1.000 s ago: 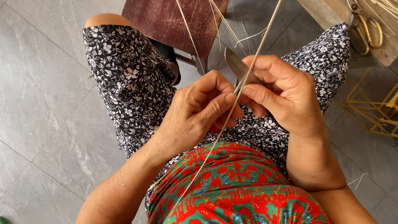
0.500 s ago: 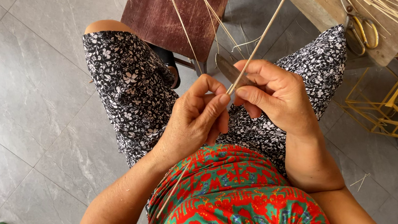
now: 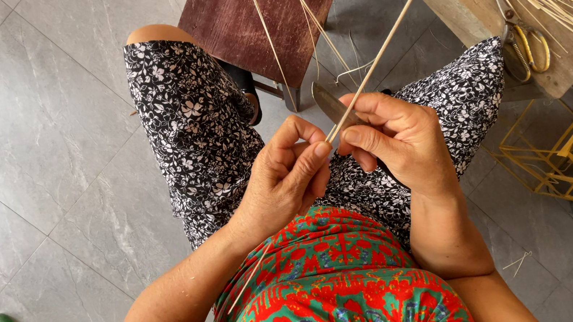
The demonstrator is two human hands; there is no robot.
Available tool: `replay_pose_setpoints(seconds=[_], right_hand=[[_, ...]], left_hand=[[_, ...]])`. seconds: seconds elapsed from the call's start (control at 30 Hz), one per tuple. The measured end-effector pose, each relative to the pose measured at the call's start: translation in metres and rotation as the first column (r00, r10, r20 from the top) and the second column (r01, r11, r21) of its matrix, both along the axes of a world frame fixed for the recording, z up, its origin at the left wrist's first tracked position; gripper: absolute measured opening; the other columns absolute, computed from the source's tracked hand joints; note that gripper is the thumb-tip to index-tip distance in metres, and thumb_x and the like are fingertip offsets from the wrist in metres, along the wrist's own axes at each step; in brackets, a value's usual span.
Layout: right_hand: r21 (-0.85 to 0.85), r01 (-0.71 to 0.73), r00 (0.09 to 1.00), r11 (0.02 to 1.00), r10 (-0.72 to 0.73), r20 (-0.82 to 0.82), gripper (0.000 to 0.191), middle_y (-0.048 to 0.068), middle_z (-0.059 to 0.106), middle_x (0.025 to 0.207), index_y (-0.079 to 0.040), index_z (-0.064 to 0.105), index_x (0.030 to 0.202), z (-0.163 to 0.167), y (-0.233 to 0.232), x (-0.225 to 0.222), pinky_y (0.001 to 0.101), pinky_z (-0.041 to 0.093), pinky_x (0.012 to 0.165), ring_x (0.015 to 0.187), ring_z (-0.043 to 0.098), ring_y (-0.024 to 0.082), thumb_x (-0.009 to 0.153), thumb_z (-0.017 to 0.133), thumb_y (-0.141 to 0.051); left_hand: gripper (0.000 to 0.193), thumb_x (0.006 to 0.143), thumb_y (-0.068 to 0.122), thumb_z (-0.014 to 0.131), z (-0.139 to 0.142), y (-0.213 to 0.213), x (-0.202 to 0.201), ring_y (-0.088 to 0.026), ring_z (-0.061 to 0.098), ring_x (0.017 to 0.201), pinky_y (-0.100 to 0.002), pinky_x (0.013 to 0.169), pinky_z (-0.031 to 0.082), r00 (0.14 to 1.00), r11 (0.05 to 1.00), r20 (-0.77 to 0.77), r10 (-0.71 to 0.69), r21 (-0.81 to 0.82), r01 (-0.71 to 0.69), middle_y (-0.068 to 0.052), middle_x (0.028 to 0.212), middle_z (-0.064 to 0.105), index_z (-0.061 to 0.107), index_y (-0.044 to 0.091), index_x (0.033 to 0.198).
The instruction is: The person sits on a low stool and uses a knife to split and shave thin bamboo strips. They repeatedly pull strips from a bundle, split them lengthwise, and trim edges while working on their lap.
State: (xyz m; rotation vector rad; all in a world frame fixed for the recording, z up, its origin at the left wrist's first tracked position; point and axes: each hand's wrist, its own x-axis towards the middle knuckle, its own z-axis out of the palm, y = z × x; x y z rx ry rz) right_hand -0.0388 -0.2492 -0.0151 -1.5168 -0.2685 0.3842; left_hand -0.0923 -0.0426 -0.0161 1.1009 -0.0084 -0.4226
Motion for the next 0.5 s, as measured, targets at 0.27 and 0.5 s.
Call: replay_pose_setpoints(seconds=[0.27,0.5], right_hand=[[-0.146,-0.017,0.998,0.989,0.025,0.05,0.034,0.01,0.075,0.089,0.005,0.064,0.13,-0.005,-0.006,0.002,0.0186,0.048,0.051,0.06,0.059,0.005,0.097,0.069,0.0],[-0.043,0.166,0.986,0.985,-0.167,-0.002,0.024,0.005,0.067,0.081,0.005,0.067,0.125,-0.01,-0.006,0.018,0.0194,0.042,0.05,0.057,0.052,0.006,0.103,0.067,-0.005]], left_hand=[[0.018,0.108,0.026,0.051,-0.01,0.002,0.0,-0.004,0.04,0.043,-0.021,0.037,0.03,0.997,1.0,-0.073,0.028,0.006,-0.028,0.001,0.06,0.053,0.051,0.009,0.106],[0.014,0.112,0.021,0.053,-0.02,-0.016,-0.007,-0.005,0.046,0.051,-0.022,0.044,0.035,0.999,0.999,0.024,0.039,0.028,-0.04,0.0,0.064,0.054,0.052,0.007,0.108]])
